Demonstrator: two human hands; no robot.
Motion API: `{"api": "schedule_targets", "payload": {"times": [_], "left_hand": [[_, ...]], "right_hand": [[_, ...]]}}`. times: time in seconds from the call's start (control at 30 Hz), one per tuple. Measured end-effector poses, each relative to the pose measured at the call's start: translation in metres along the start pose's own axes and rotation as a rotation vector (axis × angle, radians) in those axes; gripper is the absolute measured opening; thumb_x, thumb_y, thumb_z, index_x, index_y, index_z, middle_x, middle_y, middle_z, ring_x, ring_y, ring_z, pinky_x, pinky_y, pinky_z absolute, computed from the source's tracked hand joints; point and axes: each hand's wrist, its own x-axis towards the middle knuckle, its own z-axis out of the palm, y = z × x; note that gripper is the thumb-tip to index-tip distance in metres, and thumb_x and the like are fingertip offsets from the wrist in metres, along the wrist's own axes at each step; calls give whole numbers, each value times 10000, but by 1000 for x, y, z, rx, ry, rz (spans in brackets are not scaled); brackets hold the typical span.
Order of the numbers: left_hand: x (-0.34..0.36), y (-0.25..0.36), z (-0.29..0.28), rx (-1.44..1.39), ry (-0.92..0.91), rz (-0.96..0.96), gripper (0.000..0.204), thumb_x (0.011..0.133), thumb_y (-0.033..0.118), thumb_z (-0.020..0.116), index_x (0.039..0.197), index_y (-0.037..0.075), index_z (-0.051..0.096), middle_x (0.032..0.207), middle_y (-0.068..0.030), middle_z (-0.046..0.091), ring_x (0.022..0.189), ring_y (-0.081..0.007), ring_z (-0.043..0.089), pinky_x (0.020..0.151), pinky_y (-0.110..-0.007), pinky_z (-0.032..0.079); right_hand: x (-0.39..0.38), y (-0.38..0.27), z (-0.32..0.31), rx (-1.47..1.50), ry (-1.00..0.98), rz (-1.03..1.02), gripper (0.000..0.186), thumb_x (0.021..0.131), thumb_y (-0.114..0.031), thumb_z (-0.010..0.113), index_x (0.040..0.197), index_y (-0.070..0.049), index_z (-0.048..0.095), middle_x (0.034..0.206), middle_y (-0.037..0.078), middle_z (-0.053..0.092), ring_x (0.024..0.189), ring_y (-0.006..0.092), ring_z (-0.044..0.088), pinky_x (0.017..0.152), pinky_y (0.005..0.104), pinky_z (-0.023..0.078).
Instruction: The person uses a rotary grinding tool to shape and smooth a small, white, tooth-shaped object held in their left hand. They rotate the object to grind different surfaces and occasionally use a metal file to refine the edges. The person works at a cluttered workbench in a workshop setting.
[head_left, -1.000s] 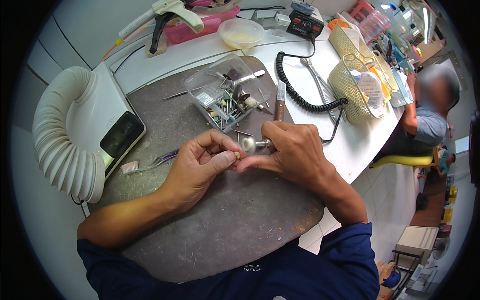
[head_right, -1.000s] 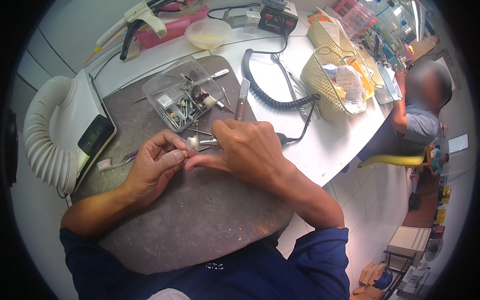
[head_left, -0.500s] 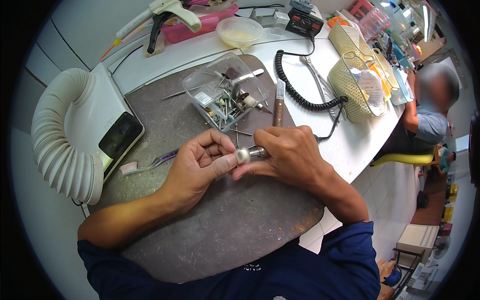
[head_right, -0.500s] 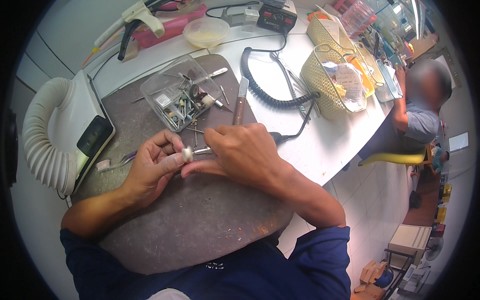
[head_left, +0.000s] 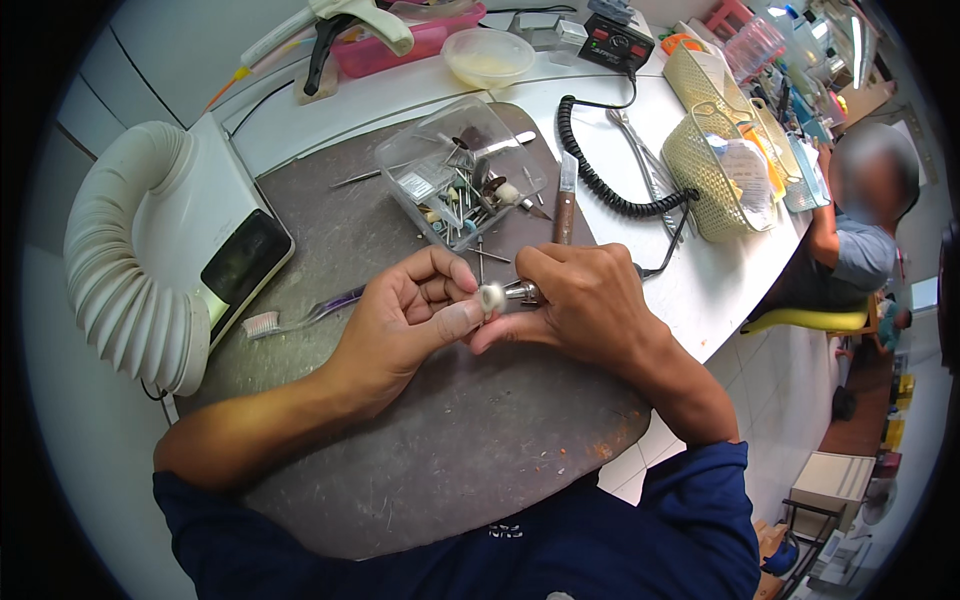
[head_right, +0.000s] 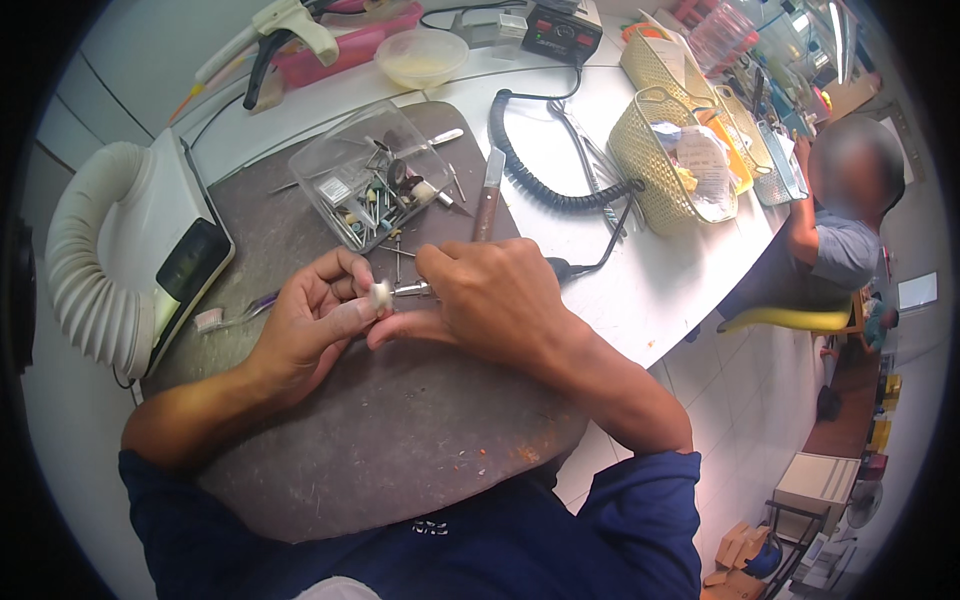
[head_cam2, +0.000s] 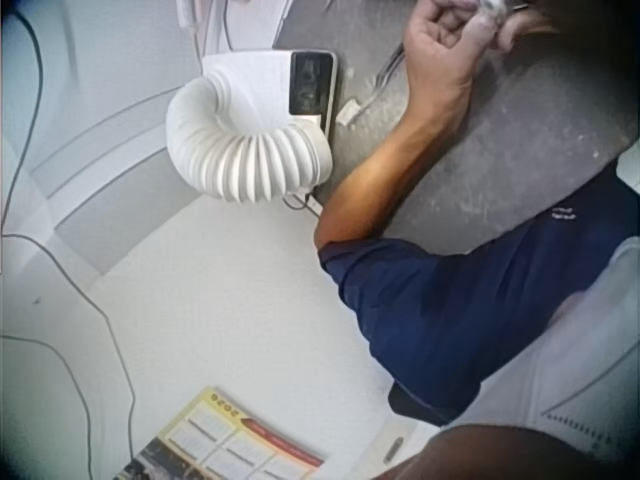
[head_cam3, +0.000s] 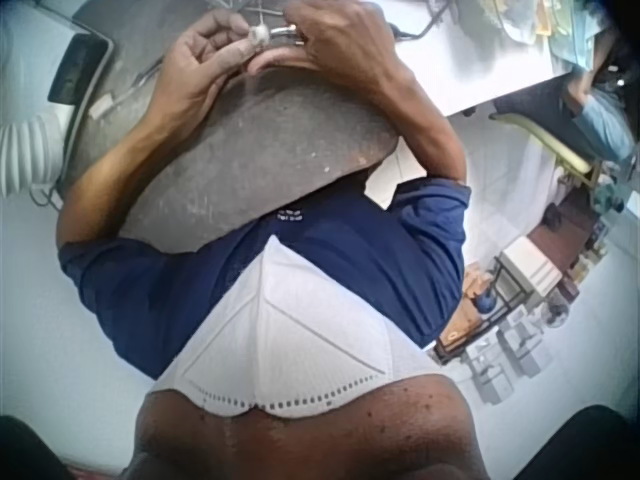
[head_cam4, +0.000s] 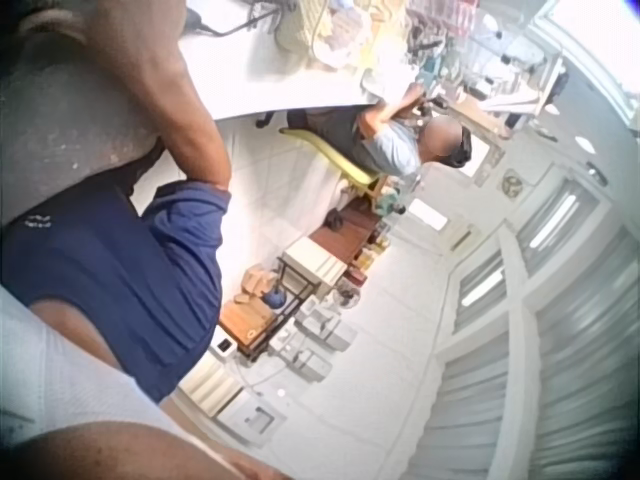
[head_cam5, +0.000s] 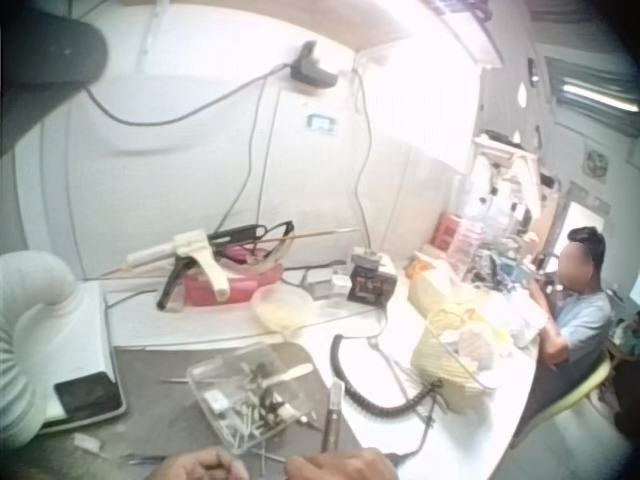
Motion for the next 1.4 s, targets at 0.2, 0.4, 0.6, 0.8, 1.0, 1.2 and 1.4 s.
{"api": "schedule_targets", "payload": {"times": [0.2,0.4,0.6,0.8,1.0,1.2,1.4], "left_hand": [[-1,-1,-3,-1,-23,13,234,890,36,663,1051,50,493,1005,-65,620,960,-113,624,849,-238,499],[0,0,-2,-9,-25,-13,222,897,37,653,1054,40,496,1009,-62,616,944,-108,620,850,-230,495],[-1,0,-7,-15,-70,-20,225,898,35,655,1059,43,498,1008,-57,617,954,-108,620,841,-222,495],[0,0,-4,-18,-36,-16,225,901,37,656,1062,44,500,1007,-51,610,960,-108,621,827,-224,496],[-1,-4,-8,5,-29,10,219,905,39,652,1063,46,501,1014,-56,612,970,-104,619,846,-229,493],[1,-2,-3,18,-18,2,209,917,39,641,1069,39,498,1020,-62,619,972,-107,620,856,-230,496],[0,-2,-5,13,8,-2,211,921,37,637,1076,35,492,1026,-71,623,979,-114,623,865,-238,503]], "right_hand": [[1,0,1,-9,-9,-23,666,706,-708,669,625,-68,506,571,64,561,492,231,622,439,331,458],[0,-3,-1,0,4,14,645,717,-690,676,635,-74,507,554,67,550,496,240,618,442,344,460],[0,-3,3,5,29,-36,633,717,-674,691,631,-74,511,540,73,557,486,240,616,441,344,465],[0,-1,-1,-17,16,6,615,715,-657,710,620,-82,511,533,58,558,464,210,606,425,334,458],[1,-3,1,-16,41,-12,627,712,-663,707,610,-80,499,524,56,556,444,207,595,418,331,457],[-1,0,5,-11,69,-11,635,613,-638,778,612,-80,476,510,35,505,416,188,533,406,327,405],[-2,4,5,12,98,53,636,584,-623,804,613,-84,467,500,24,477,397,176,495,399,324,375]]}}
